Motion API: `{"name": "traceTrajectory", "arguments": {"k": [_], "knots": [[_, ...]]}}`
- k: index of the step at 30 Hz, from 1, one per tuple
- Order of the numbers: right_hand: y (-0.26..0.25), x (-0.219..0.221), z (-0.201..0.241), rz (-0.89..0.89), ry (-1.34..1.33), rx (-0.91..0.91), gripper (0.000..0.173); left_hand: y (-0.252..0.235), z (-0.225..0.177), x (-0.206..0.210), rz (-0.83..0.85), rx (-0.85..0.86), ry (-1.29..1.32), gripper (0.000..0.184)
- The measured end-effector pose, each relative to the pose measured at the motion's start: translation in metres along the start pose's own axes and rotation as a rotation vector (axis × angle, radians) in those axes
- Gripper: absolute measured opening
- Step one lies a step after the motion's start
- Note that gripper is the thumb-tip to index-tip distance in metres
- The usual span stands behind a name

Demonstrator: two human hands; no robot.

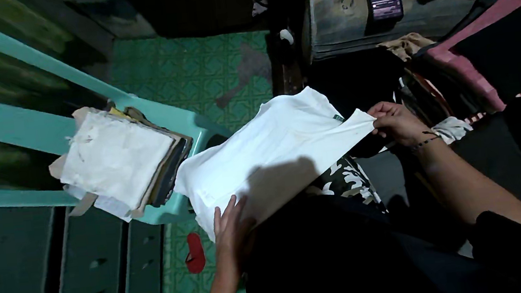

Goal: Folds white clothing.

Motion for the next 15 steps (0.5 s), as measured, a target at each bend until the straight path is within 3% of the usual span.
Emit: {"name": "traceTrajectory", "arguments": {"k": [4, 7, 10, 15], "knots": [[0.004, 0.006, 0.003, -0.003, 0.066, 0.003, 0.038, 0.003, -0.003, -0.005, -0.089, 0.028, -0.008, 0.016], [0.007, 0.006, 0.009, 0.008, 0.103, 0.010, 0.041, 0.002, -0.005, -0.006, -0.018, 0.005, -0.008, 0.017], [0.005, 0.004, 0.004, -0.016, 0.204, 0.076, 0.041, 0.007, 0.002, 0.001, 0.025, -0.044, -0.027, 0.019], [0.008, -0.017, -0.002, -0.195, 0.398, 0.112, 0.032, 0.032, 0.028, 0.000, -0.100, -0.218, 0.045, 0.022]]}}
Point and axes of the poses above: each hand's wrist, its own y-axis away from the middle knuckle, its own x-axis out of the palm, z = x × y, the point moved 6 cm from there along -y, towards the middle knuckle, and after that the axes turned 8 degrees about -y, right-handed, at the moved point
